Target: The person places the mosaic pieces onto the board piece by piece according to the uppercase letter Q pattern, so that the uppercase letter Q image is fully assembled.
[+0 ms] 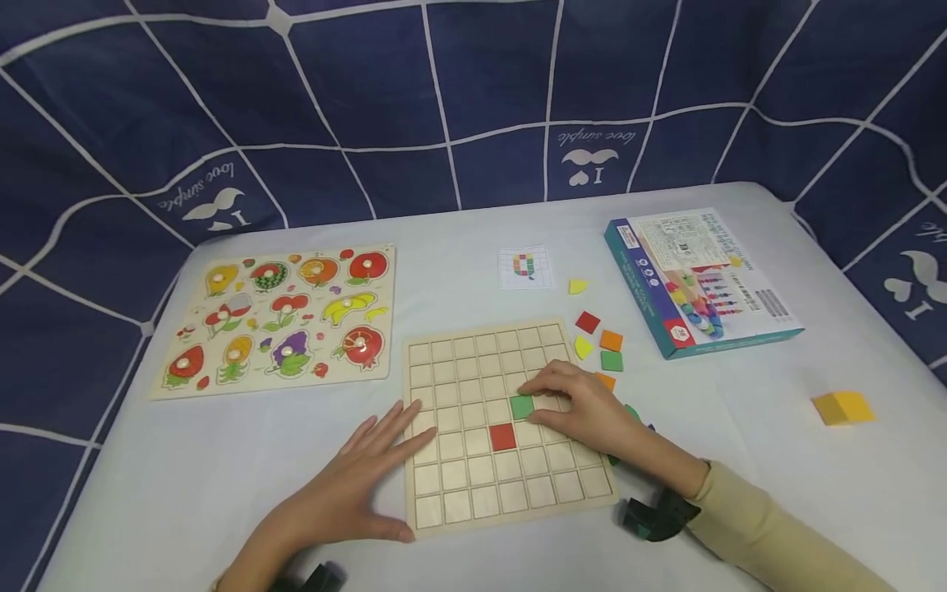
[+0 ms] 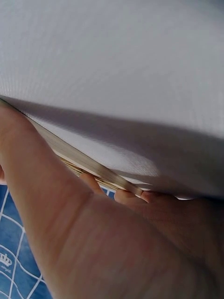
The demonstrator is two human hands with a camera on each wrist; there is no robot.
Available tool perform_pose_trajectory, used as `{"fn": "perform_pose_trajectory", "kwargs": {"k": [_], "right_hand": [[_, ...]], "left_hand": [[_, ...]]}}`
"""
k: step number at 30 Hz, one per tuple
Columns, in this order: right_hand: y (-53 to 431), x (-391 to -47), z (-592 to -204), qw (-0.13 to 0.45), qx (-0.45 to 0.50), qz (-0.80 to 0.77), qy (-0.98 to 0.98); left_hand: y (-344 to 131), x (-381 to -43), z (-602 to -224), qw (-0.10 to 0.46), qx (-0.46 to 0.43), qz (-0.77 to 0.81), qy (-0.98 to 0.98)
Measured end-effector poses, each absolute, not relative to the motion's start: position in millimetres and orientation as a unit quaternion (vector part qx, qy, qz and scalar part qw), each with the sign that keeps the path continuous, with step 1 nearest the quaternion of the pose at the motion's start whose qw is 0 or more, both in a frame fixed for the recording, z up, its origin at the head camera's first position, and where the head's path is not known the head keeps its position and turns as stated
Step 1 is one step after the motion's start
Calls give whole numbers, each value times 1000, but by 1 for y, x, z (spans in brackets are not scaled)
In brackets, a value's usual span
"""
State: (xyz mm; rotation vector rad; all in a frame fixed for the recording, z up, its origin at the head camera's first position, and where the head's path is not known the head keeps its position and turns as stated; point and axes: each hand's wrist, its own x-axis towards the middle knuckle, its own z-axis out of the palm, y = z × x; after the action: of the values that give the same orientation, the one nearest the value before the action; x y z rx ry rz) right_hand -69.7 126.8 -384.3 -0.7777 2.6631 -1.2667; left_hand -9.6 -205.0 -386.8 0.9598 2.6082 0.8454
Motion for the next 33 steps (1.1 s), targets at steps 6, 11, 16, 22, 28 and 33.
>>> {"fn": "perform_pose_trajectory", "kwargs": {"k": [6,11,16,22,28,33], "right_hand": [[141,-74,-374,37,-239,-454,857],[171,-72,-374,-38,-190,-440,877],[191,-67,-383,-67,-128,-399,905],[196,-65,-387,-82,-104,-371,919],[195,-71,-388,-94,-106,-358,923],[194,-73,-390,-93,-96,-350,927]], "left_hand": [[-209,-9,-387,117,326,282,895],[-208,-8,-387,116,330,287,892],[-206,-7,-386,116,327,291,892],[-206,-6,-388,117,330,285,892],[-205,-8,-389,117,333,285,891],[-204,-10,-387,125,329,286,891]]}}
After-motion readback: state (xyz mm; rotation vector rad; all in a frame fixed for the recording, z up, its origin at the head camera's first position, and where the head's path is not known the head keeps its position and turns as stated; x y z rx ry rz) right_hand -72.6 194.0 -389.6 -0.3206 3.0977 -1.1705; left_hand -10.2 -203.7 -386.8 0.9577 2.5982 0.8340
